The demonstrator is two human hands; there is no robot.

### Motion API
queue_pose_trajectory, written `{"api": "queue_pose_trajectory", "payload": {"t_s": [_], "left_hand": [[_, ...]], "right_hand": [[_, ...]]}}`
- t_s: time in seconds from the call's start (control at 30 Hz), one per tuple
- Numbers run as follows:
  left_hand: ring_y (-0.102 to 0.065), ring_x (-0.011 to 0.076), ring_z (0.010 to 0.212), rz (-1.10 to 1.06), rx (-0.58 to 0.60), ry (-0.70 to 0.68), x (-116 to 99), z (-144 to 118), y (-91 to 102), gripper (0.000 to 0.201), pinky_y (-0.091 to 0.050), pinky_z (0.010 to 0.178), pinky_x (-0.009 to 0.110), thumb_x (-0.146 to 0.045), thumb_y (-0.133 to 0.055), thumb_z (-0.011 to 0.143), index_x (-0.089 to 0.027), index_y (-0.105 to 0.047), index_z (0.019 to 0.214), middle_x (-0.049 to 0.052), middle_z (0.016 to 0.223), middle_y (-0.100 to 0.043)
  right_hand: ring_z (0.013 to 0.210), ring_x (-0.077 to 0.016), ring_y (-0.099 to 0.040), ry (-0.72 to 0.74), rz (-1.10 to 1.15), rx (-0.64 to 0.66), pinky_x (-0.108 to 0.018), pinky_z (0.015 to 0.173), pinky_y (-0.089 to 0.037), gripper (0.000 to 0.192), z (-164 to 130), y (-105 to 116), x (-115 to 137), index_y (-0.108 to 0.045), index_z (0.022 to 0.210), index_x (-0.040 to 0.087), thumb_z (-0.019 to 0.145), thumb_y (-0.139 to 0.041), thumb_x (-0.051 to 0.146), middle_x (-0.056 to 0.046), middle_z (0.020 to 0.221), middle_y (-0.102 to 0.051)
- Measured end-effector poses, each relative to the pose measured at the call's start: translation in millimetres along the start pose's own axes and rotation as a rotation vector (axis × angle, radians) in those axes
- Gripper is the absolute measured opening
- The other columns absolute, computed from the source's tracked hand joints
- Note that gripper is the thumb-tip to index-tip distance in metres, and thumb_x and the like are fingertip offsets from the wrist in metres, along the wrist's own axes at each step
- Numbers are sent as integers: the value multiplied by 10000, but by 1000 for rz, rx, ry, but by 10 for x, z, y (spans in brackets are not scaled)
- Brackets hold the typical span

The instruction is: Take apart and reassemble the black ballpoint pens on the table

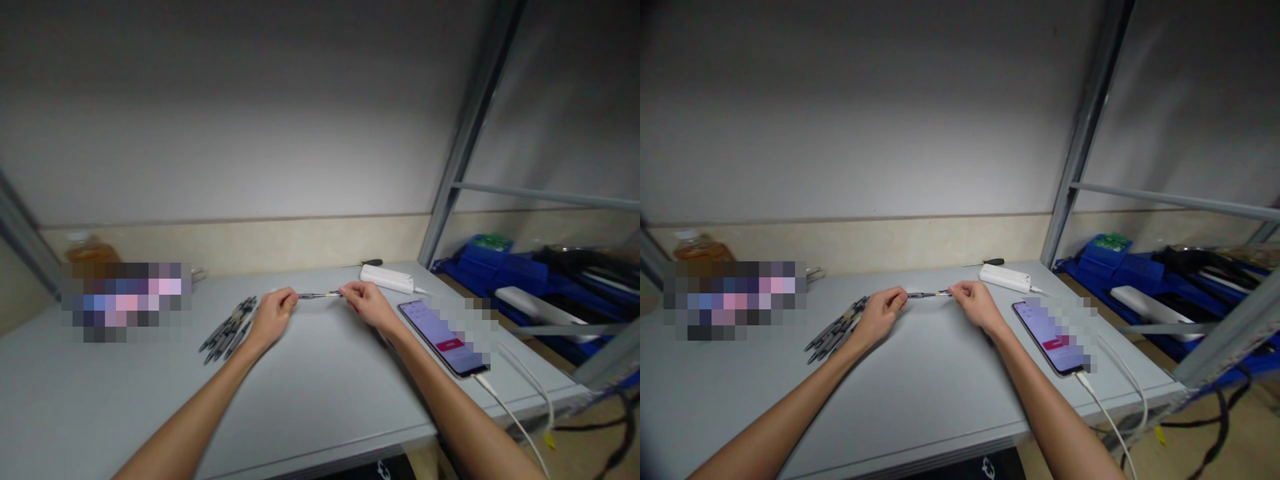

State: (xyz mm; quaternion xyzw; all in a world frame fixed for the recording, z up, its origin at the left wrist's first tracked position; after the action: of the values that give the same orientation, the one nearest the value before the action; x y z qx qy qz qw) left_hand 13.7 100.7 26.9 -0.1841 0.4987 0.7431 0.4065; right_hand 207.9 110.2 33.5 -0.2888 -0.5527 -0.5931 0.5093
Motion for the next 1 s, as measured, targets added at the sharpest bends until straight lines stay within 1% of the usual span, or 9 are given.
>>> {"api": "queue_pose_trajectory", "payload": {"t_s": [0.2, 0.3, 0.4, 0.47, 0.6, 0.67, 0.73, 0.83, 1.0], "left_hand": [[-450, 125, 568, 137, -67, -105, -209, -46, 74, 278, -296, 564, 234, -282, -414, 834, -163, -534, 613, -13, 562, -501], [-490, 137, 610, 163, -106, -152, -279, -60, 90, 277, -331, 597, 239, -281, -409, 850, -162, -562, 652, 8, 615, -552], [-518, 143, 639, 147, -113, -152, -275, -66, 59, 276, -363, 626, 243, -304, -405, 870, -161, -578, 709, 15, 655, -576], [-520, 144, 636, 137, -48, -161, -260, -70, -27, 305, -373, 630, 247, -329, -391, 883, -161, -587, 720, 15, 653, -579], [-539, 159, 723, 137, 114, -268, -292, -108, -212, 308, -398, 702, 266, -363, -388, 888, -165, -623, 870, 36, 740, -607], [-541, 167, 767, 140, 109, -270, -275, -109, -212, 309, -405, 744, 283, -378, -415, 874, -171, -590, 1021, 38, 788, -605], [-537, 166, 749, 142, 81, -226, -226, -93, -181, 337, -411, 738, 289, -395, -414, 871, -174, -546, 1087, 27, 777, -589], [-533, 158, 702, 146, 75, -178, -175, -80, -161, 334, -409, 696, 279, -410, -371, 886, -173, -535, 1055, 12, 735, -567], [-533, 148, 648, 166, 98, -171, -187, -85, -179, 325, -389, 644, 255, -401, -344, 897, -174, -555, 996, -2, 679, -555]], "right_hand": [[373, -39, -216, -124, 279, 58, -222, 399, -119, 399, -10, -64, -110, -406, 522, 183, 689, -610, 483, 87, 410, -317], [367, -32, -242, -175, 426, 23, -207, 382, -120, 382, 8, -64, -159, -441, 547, 170, 638, -675, 458, 86, 421, -349], [416, -46, -360, -115, 584, -73, -184, 386, -230, 315, 32, -2, -115, -567, 684, 143, 597, -735, 396, 61, 490, -451], [506, -65, -452, -44, 655, -99, -179, 427, -318, 333, 41, 27, -49, -621, 791, 145, 564, -769, 338, 32, 594, -530], [685, -117, -555, 41, 663, -171, -199, 518, -425, 284, 39, 108, 21, -617, 760, 168, 588, -755, 349, -17, 750, -615], [704, -134, -577, 65, 649, -225, -223, 556, -458, 296, 33, 161, 17, -585, 767, 178, 619, -726, 393, -30, 756, -645], [638, -131, -575, 76, 631, -277, -229, 533, -458, 361, 27, 210, -3, -560, 885, 198, 630, -715, 402, -17, 704, -654], [557, -125, -551, 89, 609, -312, -219, 472, -428, 491, 24, 249, -25, -509, 1058, 214, 640, -709, 374, 17, 629, -632], [524, -111, -534, 121, 575, -324, -215, 474, -407, 378, 29, 269, -18, -555, 957, 178, 655, -697, 356, 12, 590, -620]]}}
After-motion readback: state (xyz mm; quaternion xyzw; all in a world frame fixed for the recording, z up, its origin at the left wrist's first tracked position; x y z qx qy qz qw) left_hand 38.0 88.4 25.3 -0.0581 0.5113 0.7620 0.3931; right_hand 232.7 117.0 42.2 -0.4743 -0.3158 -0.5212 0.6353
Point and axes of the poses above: each hand's wrist, its own z-axis towards the middle knuckle, its own y-axis out of the back of the hand, x = y × z, the point moved 8 cm from there along z, towards the middle knuckle
